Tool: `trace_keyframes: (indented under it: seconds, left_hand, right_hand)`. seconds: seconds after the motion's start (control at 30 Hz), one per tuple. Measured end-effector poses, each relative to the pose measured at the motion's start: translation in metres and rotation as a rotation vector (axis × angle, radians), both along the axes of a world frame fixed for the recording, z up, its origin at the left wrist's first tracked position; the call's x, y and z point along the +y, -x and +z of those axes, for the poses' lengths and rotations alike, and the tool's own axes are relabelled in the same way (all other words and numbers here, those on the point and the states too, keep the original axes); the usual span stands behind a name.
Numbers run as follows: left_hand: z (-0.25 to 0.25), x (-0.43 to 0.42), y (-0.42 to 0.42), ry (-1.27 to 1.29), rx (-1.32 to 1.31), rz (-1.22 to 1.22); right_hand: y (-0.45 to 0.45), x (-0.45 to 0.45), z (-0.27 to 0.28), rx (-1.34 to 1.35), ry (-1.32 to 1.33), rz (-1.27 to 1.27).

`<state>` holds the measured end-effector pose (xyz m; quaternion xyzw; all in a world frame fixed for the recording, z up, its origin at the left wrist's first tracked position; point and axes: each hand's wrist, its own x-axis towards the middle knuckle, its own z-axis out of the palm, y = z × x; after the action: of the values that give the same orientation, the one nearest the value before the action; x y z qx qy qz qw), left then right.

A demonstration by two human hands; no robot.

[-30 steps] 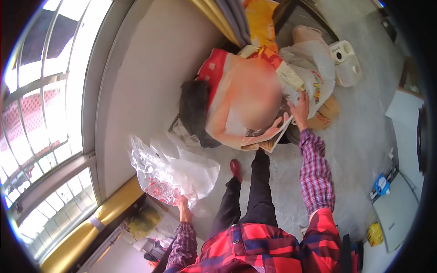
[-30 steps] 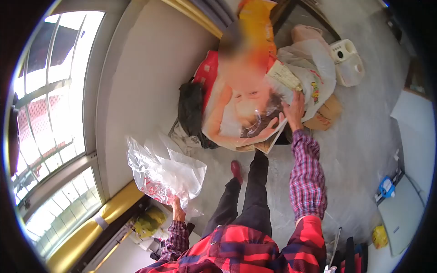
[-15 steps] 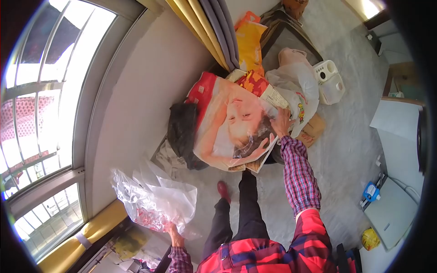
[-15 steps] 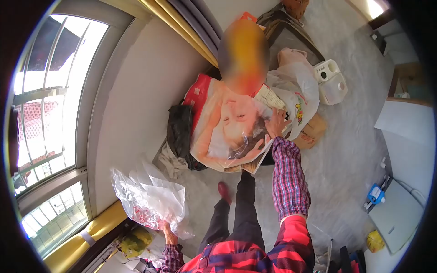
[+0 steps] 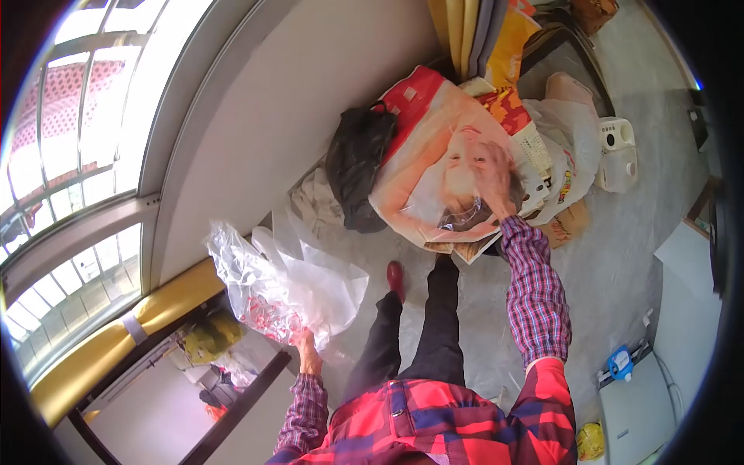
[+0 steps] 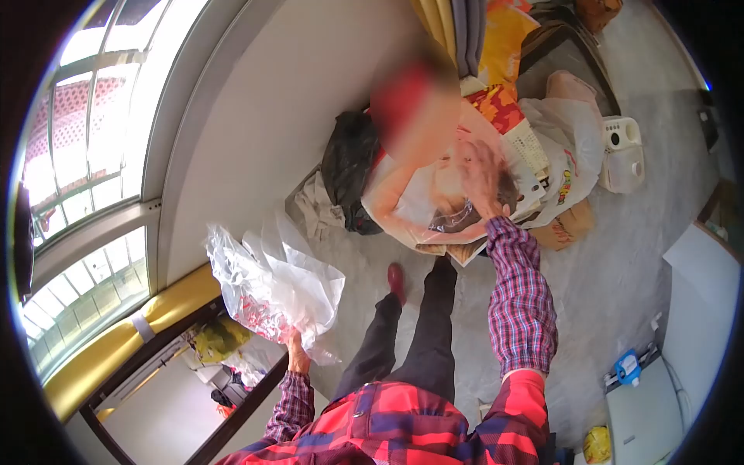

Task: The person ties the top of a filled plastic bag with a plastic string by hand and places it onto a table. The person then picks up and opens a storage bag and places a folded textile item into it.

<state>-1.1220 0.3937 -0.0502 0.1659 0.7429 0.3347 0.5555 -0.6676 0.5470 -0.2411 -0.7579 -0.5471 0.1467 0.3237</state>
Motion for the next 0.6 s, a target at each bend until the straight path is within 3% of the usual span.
trace_keyframes:
  seconds: [0.03,0.1,0.17,0.27,0.43,0.5,0.53,0.6]
  left_hand:
    - [0.005,0.0,-0.003,0.028,-0.012,0.0]
    - [-0.001,-0.009,0.003,0.013,0.025,0.024]
    - [-0.006,-0.015,0.01,0.03,-0.018,0.009]
    - [-0.005,-0.021,0.008,0.036,-0.028,0.052]
    - [-0.009,-0.044,0.015,-0.009,-0.06,0.149]
    - [-0.028,-0.071,0.047,-0.032,-0.107,0.23]
    - [-0.039,-0.083,0.063,0.011,-0.058,0.198]
    - [-0.037,-0.076,0.056,0.079,0.014,0.178]
  right_hand:
    - [0.015,0.011,-0.003,0.075,-0.009,0.069]
    - [0.047,0.032,-0.025,0.494,0.305,0.013]
    - [0.083,0.05,-0.04,0.908,0.4,-0.098]
    - [0.127,0.073,-0.04,1.126,0.489,-0.169]
    - [0.169,0.113,-0.067,0.961,0.71,-0.107]
    - [0.189,0.12,-0.119,0.646,0.457,-0.199]
    - [0.199,0.117,-0.12,0.652,0.472,-0.193]
    - [0.2,0.116,-0.104,1.011,0.211,-0.124]
